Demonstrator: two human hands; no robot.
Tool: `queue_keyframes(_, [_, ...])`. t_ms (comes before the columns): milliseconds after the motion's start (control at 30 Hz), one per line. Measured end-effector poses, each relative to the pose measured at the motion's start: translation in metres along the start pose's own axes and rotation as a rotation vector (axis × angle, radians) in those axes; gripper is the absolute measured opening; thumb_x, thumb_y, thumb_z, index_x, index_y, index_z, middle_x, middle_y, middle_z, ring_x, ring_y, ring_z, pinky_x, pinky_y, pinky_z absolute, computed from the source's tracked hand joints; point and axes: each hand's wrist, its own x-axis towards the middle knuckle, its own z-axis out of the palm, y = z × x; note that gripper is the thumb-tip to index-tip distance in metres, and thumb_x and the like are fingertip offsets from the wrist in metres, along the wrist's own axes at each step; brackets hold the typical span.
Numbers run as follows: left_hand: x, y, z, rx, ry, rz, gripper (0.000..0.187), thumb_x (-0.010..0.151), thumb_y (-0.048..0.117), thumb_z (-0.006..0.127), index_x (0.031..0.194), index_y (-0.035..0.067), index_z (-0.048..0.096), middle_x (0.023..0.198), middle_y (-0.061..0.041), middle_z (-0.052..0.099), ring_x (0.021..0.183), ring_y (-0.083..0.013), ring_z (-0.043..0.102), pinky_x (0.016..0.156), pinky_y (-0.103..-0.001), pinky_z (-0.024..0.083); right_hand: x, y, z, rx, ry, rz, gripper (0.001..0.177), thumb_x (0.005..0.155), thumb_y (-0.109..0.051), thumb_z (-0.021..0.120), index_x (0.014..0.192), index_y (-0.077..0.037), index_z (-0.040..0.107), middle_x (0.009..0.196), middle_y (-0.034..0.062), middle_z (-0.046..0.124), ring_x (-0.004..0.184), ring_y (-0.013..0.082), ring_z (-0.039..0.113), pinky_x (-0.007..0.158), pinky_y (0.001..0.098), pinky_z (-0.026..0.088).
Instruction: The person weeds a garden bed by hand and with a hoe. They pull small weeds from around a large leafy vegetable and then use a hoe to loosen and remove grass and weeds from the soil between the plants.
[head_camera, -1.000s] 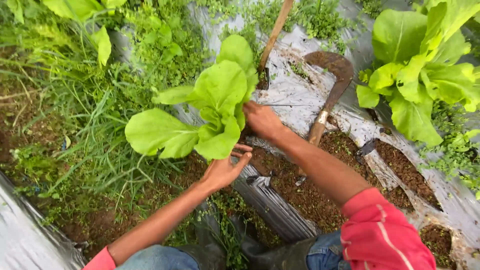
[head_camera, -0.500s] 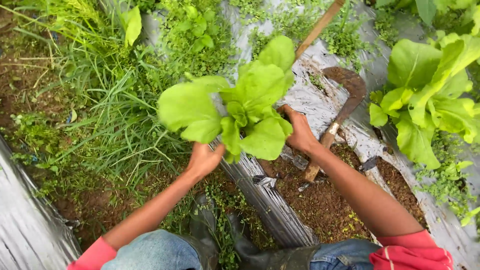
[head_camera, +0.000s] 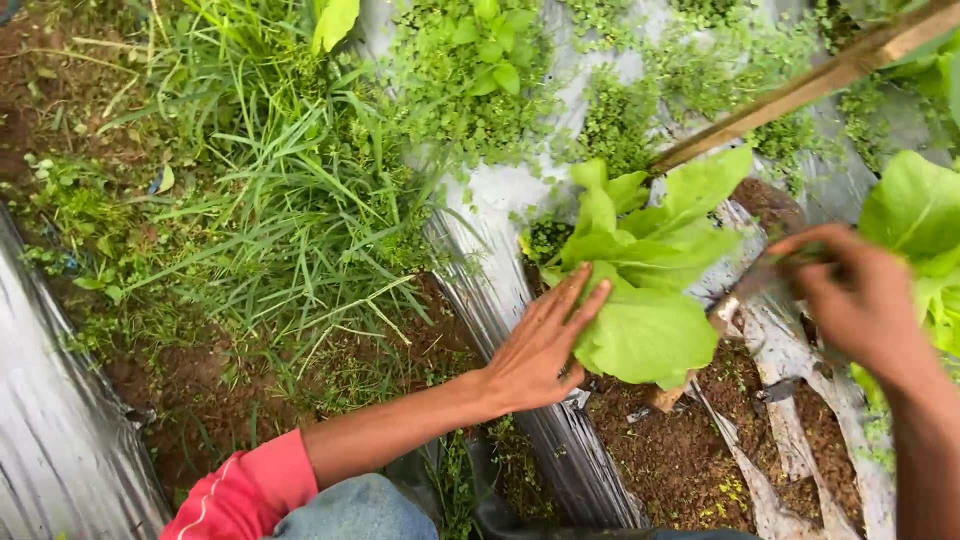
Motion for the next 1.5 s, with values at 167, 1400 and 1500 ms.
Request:
queue_keyframes(167, [0.001, 0.001, 0.010, 0.052, 0.089, 0.037, 0.105, 0.083, 0.022, 0.058, 0.166, 0.020, -0.006, 0.174, -0.020, -0.003, 0.161, -0.0430, 0.014, 0.127, -0.066, 0.021, -0.015, -0.095, 0.023, -0.092, 0.111, -0.839, 0.027, 0.092, 0.001, 0.057, 0.115, -0.005, 0.071, 0.116, 0.0138, 0.073, 0.106, 0.0261, 0.069, 0.096, 0.0442, 0.055])
queue_keyframes(1400, [-0.013, 0.012, -0.010, 0.244, -0.109, 0.049, 0.096, 0.077, 0.004, 0.068, 0.162, 0.010, 0.025, 0.165, -0.028, 0.027, 0.151, -0.0426, 0.032, 0.122, -0.054, 0.029, 0.087, -0.120, 0.127, 0.038, -0.376, -0.271, 0.045, 0.099, -0.017, 0.063, 0.141, -0.002, 0.054, 0.157, 0.0216, 0.041, 0.145, 0.0378, 0.040, 0.121, 0.0545, 0.032])
queue_keyframes(1500, [-0.011, 0.014, -0.012, 0.247, -0.109, 0.054, 0.095, 0.077, 0.004, 0.068, 0.162, 0.009, 0.026, 0.166, -0.028, 0.026, 0.152, -0.0428, 0.031, 0.123, -0.054, 0.029, 0.124, -0.101, 0.127, 0.053, -0.271, -0.367, 0.033, 0.101, -0.015, 0.063, 0.128, 0.003, 0.061, 0.121, 0.0276, 0.066, 0.113, 0.0426, 0.065, 0.105, 0.0574, 0.048])
